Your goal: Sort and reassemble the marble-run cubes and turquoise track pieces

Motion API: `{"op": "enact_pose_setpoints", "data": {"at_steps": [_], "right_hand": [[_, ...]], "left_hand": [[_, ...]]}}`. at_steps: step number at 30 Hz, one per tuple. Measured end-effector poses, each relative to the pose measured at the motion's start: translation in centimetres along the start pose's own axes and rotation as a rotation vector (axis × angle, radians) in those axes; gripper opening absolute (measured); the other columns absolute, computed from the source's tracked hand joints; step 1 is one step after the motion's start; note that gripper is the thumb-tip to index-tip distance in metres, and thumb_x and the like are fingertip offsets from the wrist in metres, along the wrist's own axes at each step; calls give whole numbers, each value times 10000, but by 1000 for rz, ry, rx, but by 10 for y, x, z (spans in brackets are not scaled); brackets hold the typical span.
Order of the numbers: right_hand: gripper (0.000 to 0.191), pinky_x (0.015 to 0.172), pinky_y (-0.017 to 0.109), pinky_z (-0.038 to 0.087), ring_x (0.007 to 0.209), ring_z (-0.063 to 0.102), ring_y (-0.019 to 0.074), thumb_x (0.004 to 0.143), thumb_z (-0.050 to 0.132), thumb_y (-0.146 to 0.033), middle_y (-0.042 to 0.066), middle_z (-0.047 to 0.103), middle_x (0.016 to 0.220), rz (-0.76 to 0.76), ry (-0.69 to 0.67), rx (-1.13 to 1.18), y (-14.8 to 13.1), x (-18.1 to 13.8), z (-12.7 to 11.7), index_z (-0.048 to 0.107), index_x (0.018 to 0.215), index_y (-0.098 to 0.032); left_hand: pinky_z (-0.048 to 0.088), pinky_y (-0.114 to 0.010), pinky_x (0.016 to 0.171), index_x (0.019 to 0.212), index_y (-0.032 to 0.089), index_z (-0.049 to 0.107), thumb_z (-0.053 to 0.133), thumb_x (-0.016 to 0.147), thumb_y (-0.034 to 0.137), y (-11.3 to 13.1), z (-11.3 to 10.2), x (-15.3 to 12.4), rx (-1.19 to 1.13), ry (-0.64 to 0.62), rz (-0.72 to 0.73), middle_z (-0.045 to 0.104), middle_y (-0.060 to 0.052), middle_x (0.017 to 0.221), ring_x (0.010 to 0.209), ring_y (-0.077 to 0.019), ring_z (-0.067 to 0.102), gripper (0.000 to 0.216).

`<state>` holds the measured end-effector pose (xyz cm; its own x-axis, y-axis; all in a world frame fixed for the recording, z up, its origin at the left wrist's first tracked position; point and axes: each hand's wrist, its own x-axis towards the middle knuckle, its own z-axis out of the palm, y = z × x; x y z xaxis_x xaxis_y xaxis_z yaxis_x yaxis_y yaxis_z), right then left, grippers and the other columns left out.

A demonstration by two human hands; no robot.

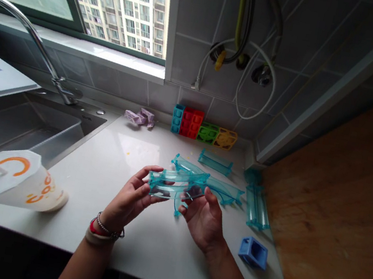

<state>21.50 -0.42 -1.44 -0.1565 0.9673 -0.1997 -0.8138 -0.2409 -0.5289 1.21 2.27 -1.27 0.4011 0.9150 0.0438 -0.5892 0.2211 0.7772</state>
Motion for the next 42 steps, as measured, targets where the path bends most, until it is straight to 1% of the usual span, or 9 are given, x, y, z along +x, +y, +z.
{"op": "enact_pose_setpoints", "data": {"at_steps": [4, 11, 20, 23, 26, 29, 33, 38, 42], "right_hand": [[325, 640, 268, 517, 797, 639, 180, 807, 805, -501, 27, 738, 943, 5, -40, -49, 1, -2, 1, 745, 970, -227], [340, 665, 275, 520, 803, 627, 180, 824, 787, -478, 30, 739, 906, -45, -71, -77, 4, -5, 1, 781, 1044, -219], [376, 647, 292, 518, 792, 641, 189, 808, 795, -561, 24, 752, 938, -62, -1, -69, 3, -3, 3, 757, 1006, -245], [403, 637, 293, 525, 791, 652, 188, 818, 793, -603, 25, 757, 970, -87, 26, -83, 4, -2, 2, 753, 1004, -247], [404, 641, 294, 536, 796, 660, 189, 823, 801, -597, 34, 760, 978, -117, 14, -127, 6, -3, 1, 767, 995, -233], [398, 646, 296, 545, 788, 667, 190, 846, 782, -596, 41, 767, 972, -147, 8, -157, 7, -3, 0, 776, 1005, -230], [421, 638, 292, 546, 786, 664, 188, 859, 765, -604, 53, 770, 963, -156, 12, -178, 9, -2, -1, 783, 1017, -215], [411, 638, 291, 549, 796, 668, 188, 864, 767, -593, 53, 770, 956, -168, 19, -189, 12, -3, -1, 789, 1000, -205], [435, 640, 296, 549, 796, 675, 193, 856, 764, -615, 60, 779, 966, -185, 16, -218, 13, -3, -2, 787, 1018, -212]], "left_hand": [[607, -420, 990, 1250, 221, 666, 789, 895, 472, -3, -3, 3, -98, 29, 4, 771, -117, 1217, 1132, -252, 734, 452], [624, -461, 979, 1216, 197, 732, 673, 968, 525, -5, -4, 5, -173, 37, -49, 789, -114, 1207, 1111, -259, 749, 415], [621, -441, 961, 1198, 148, 748, 696, 973, 461, -4, -3, 8, -103, 99, -73, 807, -142, 1141, 1032, -265, 776, 389], [616, -449, 959, 1180, 138, 756, 678, 981, 474, -5, -3, 8, -76, 112, -60, 814, -145, 1102, 1014, -277, 778, 398], [617, -433, 963, 1174, 147, 761, 687, 967, 503, -6, -3, 8, -71, 136, -38, 806, -138, 1144, 1041, -276, 772, 419], [633, -376, 933, 1164, 154, 764, 726, 942, 495, -7, -4, 8, -80, 149, -25, 797, -122, 1180, 1034, -249, 772, 409], [647, -314, 874, 1127, 155, 766, 761, 927, 455, -5, -3, 8, -98, 172, 1, 810, -95, 1105, 961, -203, 778, 361], [657, -289, 808, 1130, 164, 746, 798, 901, 422, -2, 1, 7, -106, 209, 17, 801, -58, 1043, 894, -178, 773, 349], [658, -302, 819, 1147, 187, 719, 787, 913, 409, -1, 1, 7, -108, 221, 17, 782, -36, 1048, 901, -171, 768, 330]]}}
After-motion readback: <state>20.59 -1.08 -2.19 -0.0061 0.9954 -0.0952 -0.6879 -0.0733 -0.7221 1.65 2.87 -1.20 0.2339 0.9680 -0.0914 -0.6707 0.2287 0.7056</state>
